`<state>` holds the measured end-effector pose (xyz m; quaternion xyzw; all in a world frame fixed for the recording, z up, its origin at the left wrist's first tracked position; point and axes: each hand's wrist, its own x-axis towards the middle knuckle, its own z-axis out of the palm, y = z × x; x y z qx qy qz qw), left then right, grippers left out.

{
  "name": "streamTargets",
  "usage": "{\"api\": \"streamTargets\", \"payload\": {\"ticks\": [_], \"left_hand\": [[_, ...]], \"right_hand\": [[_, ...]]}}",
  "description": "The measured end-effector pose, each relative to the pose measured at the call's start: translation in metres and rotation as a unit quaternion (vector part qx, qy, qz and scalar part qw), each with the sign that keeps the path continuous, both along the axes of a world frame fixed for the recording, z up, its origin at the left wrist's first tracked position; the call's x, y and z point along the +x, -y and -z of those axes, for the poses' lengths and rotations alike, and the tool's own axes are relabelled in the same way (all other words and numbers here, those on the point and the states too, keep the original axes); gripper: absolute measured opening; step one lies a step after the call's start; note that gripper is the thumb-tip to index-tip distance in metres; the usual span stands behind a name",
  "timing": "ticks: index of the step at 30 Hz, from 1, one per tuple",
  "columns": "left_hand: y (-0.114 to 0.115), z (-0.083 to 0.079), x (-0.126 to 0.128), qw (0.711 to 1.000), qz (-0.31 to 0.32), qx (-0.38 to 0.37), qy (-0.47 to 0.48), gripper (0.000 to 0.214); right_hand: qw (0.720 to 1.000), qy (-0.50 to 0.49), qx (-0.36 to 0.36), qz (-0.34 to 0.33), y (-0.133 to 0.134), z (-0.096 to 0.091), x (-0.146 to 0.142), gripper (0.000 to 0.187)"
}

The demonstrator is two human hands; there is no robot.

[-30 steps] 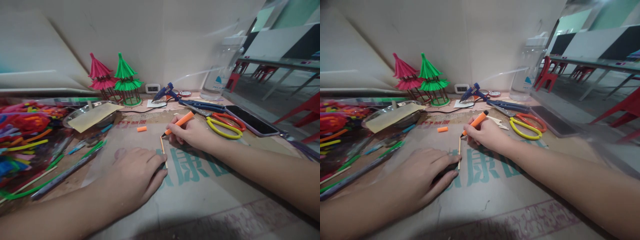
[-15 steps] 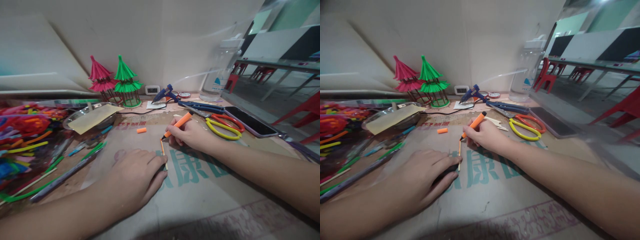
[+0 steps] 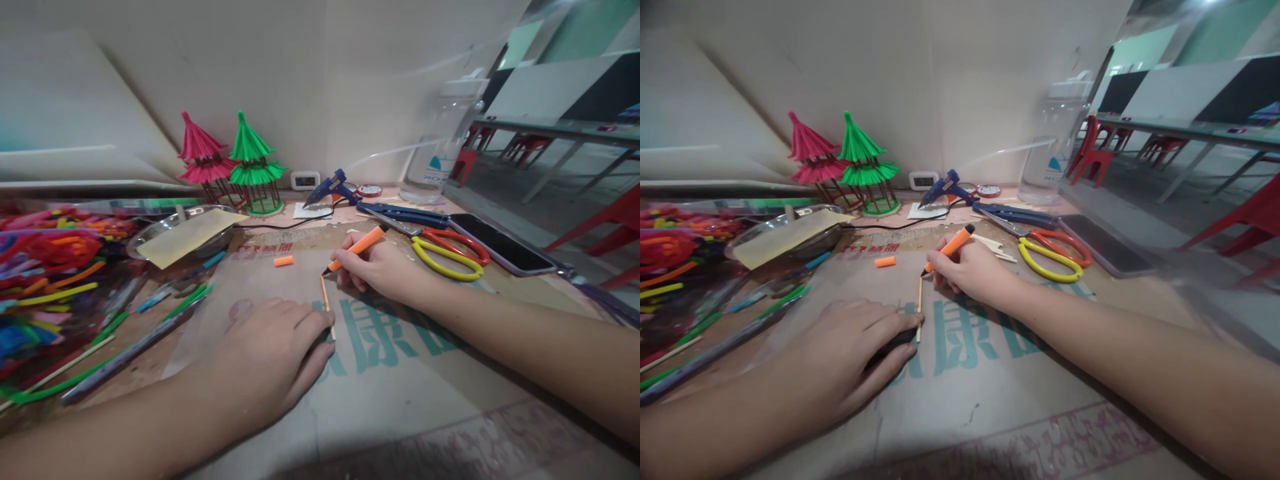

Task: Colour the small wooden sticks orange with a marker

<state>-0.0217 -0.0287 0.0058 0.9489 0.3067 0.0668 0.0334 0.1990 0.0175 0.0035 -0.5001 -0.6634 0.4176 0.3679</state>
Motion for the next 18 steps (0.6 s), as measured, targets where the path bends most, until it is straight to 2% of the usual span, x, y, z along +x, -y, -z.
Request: {"api": "streamTargets", "payload": {"ticks": [13, 18], "left_hand": [[0.0002, -0.0003, 0.0006, 1.0, -0.005, -0.013, -0.002, 0.033], [0.0004, -0.0002, -0.0001, 1.0, -0.007, -0.014, 0.0, 0.032]], "right_hand": [[1.0, -0.012, 0.003, -0.014, 0.0002, 0.0018, 0.0015, 0.02], [1.0, 0.005, -0.018, -0.019, 0.0006, -0.0005, 0.0012, 0.02]]}}
